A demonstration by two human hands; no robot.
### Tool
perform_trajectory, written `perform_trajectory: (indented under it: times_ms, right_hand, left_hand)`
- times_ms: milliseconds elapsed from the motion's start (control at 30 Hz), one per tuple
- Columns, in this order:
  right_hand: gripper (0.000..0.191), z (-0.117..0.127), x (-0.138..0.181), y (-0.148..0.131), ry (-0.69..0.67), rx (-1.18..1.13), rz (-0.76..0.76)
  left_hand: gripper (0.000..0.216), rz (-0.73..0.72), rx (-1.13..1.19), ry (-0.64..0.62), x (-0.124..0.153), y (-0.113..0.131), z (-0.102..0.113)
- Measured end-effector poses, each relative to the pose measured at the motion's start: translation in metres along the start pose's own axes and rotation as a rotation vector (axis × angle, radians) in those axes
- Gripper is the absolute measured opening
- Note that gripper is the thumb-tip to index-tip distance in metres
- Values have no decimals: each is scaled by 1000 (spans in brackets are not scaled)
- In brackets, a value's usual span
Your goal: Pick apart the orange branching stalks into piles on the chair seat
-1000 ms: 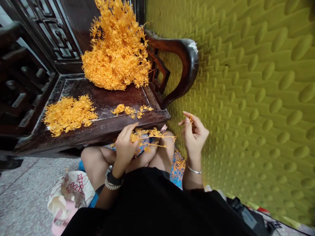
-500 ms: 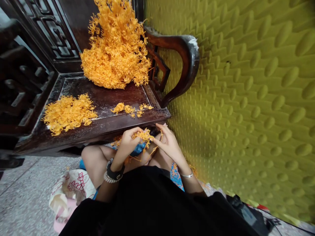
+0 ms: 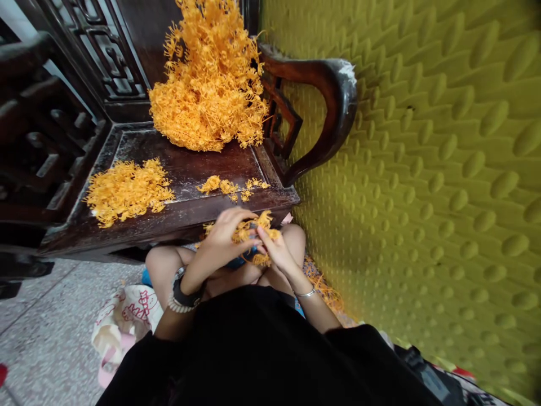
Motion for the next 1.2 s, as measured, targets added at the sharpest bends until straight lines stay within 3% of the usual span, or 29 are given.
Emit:
perform_trajectory:
  times_ms: [100, 233, 433, 500, 600, 700, 900, 1000, 1100, 1200]
  right_hand:
    - [62, 14, 1, -8, 137, -26, -15]
    - [66, 24, 8, -23, 199, -65, 8]
    - [61, 20, 19, -33, 77, -312, -9]
    - [60, 20, 23, -38, 50, -362, -4]
    - [61, 19, 28, -43, 16, -381, -16]
    - [61, 16, 34, -45, 23, -327, -32]
    - [63, 6, 45, -43, 108, -192, 16]
    - [62, -2, 46, -36, 54, -184, 12]
    - [61, -6, 46, -33, 23, -208, 16]
    - [62, -5, 47, -36, 54, -208, 27]
  left_hand:
    - [44, 162, -123, 389, 22, -24, 29]
    - [36, 353, 129, 482, 43, -51, 5]
    - [35, 390, 151, 781, 73, -53, -19]
    - [40, 420, 191, 796, 80, -56, -26]
    - [48, 538, 494, 723, 84, -63, -44]
    - [52, 572, 729, 686, 81, -53, -51]
    - [63, 255, 435, 858, 58, -13, -6]
    - [63, 195, 332, 768, 35, -13, 6]
    - [38, 189, 257, 650, 16, -19, 9]
    - [28, 201, 180, 718, 12, -24, 16]
Point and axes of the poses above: each hand's wrist, its own x-axis away from the middle knuckle, its own z-axis out of the back of the hand, y = z × x, the point moved 7 cm from there along -x, towards the middle knuckle, and after that the axes turned 7 degrees about -z, right-handed, at the moved point
